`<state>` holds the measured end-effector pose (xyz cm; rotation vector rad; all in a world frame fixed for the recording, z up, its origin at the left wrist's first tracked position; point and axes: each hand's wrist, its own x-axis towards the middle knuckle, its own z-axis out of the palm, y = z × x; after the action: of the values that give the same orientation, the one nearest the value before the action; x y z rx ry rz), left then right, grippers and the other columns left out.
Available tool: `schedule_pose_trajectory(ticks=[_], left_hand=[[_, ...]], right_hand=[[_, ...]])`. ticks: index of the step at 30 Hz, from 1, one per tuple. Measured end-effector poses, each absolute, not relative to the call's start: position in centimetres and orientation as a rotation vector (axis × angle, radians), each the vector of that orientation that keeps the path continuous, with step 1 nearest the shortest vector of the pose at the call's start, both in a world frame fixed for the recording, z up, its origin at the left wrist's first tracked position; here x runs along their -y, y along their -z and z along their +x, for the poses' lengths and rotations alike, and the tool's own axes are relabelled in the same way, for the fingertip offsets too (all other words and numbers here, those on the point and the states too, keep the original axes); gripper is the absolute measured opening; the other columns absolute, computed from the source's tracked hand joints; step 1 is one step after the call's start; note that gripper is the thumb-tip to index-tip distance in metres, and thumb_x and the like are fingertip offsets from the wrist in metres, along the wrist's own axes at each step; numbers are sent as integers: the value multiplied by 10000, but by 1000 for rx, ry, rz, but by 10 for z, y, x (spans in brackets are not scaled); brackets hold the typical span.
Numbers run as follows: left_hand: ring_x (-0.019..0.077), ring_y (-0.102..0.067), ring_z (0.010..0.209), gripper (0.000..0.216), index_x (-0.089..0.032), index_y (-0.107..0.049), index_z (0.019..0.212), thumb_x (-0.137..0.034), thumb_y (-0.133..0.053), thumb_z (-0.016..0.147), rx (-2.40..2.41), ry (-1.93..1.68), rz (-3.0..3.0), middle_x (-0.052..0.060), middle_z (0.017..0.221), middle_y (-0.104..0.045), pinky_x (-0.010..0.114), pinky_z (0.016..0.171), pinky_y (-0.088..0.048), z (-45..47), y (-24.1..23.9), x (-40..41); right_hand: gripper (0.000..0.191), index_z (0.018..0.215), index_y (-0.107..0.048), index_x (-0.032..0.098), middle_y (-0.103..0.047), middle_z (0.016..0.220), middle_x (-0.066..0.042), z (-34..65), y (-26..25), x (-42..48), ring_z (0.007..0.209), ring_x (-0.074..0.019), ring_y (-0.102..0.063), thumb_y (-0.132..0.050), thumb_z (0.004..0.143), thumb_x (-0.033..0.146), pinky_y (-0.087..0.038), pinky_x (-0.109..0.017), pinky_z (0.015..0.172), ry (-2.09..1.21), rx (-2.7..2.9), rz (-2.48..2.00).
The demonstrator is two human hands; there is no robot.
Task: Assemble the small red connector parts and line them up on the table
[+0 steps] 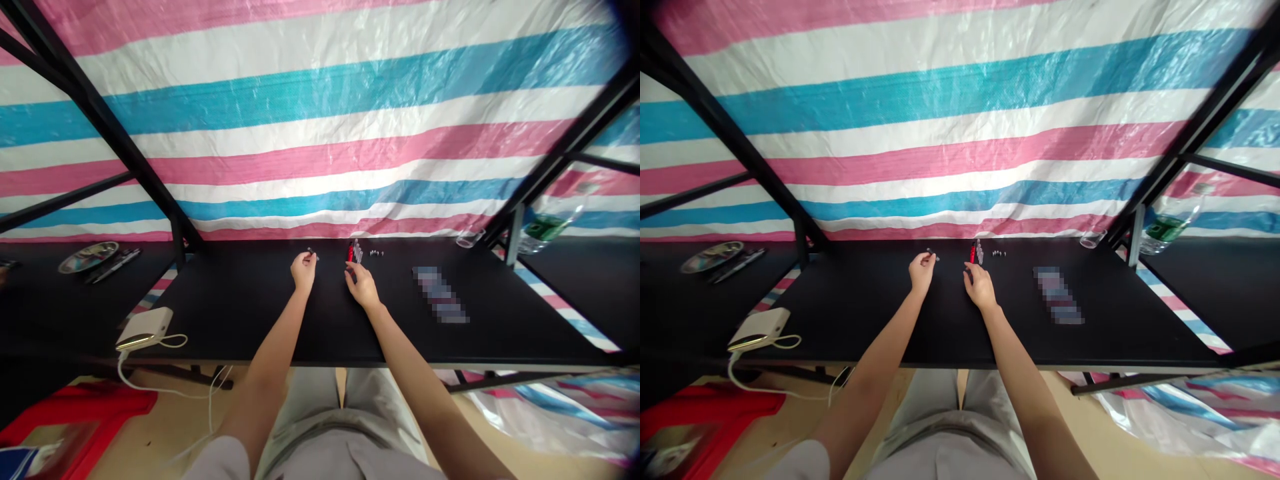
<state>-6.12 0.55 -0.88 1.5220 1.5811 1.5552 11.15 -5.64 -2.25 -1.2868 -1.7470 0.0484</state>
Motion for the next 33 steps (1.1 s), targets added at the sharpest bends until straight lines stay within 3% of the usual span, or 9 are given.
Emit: schedule_pose_trajectory(ticks=[10,22,29,33], left_hand=[[139,-553,703,105,-178,-615,750,-269,-562,738,-1804,-1004,2124,37,754,-627,250,686,-414,-92,16,-24],[206,-546,804,113,-198,-648,707,-300,-599,694,-2057,-818,2071,59,816,-616,306,704,-409,-87,11,-25],[215,-554,883,209,-204,-643,780,-386,-563,717,-2109,-594,2063,64,916,-629,314,739,-421,-87,-3,-22],[229,-580,866,250,-193,-645,763,-423,-595,678,-2055,-389,2011,75,879,-647,297,707,-430,-92,-19,-19]], right_hand=[[283,1091,-525,176,-617,893,-74,112,23,55,816,-183,-591,-388,851,240,-459,-349,781,-77,1737,-1285],[258,1033,-556,168,-630,922,-81,113,28,51,866,-192,-587,-389,840,213,-448,-345,793,-22,1737,-1296],[251,946,-596,141,-637,797,-77,116,31,49,708,-172,-576,-388,818,199,-435,-323,733,90,1546,-1503],[244,928,-596,138,-635,828,-91,117,32,47,733,-183,-566,-402,789,188,-422,-330,723,96,1437,-1580]])
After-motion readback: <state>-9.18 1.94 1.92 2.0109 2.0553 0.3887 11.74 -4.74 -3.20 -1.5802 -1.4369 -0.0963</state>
